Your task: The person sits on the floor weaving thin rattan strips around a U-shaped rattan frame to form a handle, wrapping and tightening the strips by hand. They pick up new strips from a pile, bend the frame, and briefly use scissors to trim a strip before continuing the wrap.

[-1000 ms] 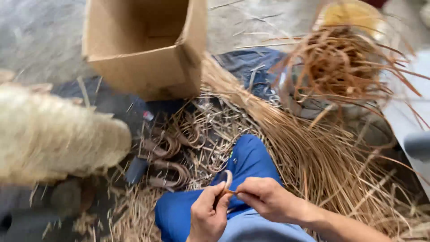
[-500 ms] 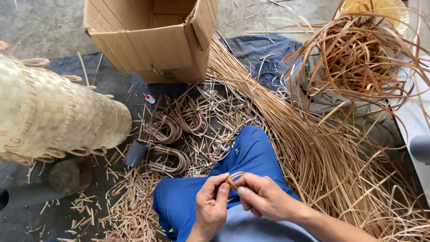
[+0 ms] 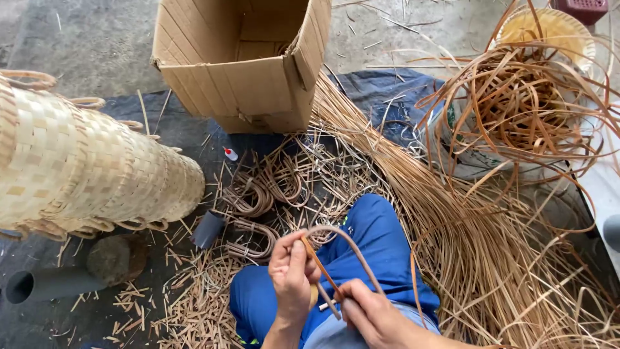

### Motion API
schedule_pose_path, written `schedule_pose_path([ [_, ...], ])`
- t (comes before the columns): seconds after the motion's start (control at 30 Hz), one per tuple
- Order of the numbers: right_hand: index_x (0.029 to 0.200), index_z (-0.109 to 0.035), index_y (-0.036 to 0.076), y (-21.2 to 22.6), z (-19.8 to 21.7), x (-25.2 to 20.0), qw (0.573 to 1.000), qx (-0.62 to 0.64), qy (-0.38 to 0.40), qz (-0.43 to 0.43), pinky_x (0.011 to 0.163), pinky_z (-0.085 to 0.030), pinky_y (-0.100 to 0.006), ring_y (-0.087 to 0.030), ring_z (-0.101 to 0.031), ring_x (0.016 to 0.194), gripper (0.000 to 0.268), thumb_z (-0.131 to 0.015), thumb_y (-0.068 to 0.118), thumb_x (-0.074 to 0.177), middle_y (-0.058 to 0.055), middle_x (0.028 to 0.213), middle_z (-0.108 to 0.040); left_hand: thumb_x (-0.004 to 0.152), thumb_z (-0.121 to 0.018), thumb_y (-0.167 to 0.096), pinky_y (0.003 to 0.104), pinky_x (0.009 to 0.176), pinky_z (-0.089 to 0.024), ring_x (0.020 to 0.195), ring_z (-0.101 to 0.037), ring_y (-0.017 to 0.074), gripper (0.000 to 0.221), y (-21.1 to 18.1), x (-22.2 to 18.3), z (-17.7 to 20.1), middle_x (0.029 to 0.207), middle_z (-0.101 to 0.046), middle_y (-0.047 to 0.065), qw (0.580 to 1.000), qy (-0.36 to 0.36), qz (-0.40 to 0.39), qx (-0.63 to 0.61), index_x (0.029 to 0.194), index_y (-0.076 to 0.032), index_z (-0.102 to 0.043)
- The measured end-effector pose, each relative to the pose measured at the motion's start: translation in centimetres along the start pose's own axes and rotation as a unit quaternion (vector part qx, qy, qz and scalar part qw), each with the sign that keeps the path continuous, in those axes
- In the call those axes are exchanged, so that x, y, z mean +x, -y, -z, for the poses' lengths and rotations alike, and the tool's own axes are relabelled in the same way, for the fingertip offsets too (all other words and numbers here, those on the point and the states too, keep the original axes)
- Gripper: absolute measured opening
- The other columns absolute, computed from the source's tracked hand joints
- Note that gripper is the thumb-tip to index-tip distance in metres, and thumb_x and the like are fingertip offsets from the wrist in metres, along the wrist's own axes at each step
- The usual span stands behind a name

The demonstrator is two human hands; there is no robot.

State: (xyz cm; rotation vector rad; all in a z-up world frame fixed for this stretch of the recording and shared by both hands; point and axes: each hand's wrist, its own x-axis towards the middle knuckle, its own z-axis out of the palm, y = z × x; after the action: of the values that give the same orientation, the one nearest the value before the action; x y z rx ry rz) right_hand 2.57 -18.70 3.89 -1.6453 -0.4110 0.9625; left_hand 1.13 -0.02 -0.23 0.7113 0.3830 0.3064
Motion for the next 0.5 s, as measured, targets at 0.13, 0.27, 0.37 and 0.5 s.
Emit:
schedule_pose_path([
  [0.13, 0.113, -0.058, 0.004, -1.0, 0.5, 1.3, 0.962, -0.143, -0.102, 0.210, 0.069, -0.053, -0.037, -0.020, -0.061, 0.080, 0.011, -0.056, 0.007, 0.102, -0.010, 0.087, -0.063, 0.105, -0.051, -0.007, 0.022, 0.043, -0.026, 0.052, -0.035, 0.0050, 0.017, -0.6, 0.9, -1.3, 0.076, -0.054, 0.002, 0.999, -0.025, 0.006, -0.027, 0.116, -0.003, -0.062],
  [0.27, 0.114, -0.055, 0.004, -2.2, 1.7, 3.0, 0.887, -0.239, -0.149, 0.366, 0.071, -0.051, -0.038, -0.024, -0.058, 0.083, 0.012, -0.055, 0.006, 0.102, -0.013, 0.092, -0.060, 0.104, -0.051, -0.006, 0.022, 0.040, -0.026, 0.050, -0.033, 0.0049, 0.017, 0.2, -0.2, -0.7, 0.073, -0.053, 0.001, 0.999, -0.014, 0.007, -0.034, 0.116, -0.004, -0.063],
  [0.37, 0.110, -0.057, 0.004, -7.1, 1.8, 3.7, 0.918, -0.168, -0.143, 0.330, 0.067, -0.049, -0.036, -0.021, -0.056, 0.076, 0.007, -0.055, 0.004, 0.103, -0.011, 0.087, -0.058, 0.106, -0.052, -0.005, 0.021, 0.041, -0.026, 0.050, -0.033, 0.0033, 0.016, 0.8, -1.2, -0.5, 0.074, -0.051, 0.000, 0.994, 0.036, 0.057, -0.080, 0.119, -0.003, -0.063],
  [0.5, 0.111, -0.058, 0.002, -11.4, 1.7, 3.4, 0.972, 0.118, -0.044, 0.200, 0.058, -0.048, -0.029, -0.012, -0.053, 0.066, 0.011, -0.051, 0.009, 0.106, -0.005, 0.081, -0.056, 0.104, -0.053, -0.006, 0.021, 0.042, -0.027, 0.051, -0.035, 0.0039, 0.018, 0.8, -2.4, -0.2, 0.081, -0.058, 0.006, 0.994, 0.023, 0.100, -0.038, 0.119, -0.004, -0.063],
])
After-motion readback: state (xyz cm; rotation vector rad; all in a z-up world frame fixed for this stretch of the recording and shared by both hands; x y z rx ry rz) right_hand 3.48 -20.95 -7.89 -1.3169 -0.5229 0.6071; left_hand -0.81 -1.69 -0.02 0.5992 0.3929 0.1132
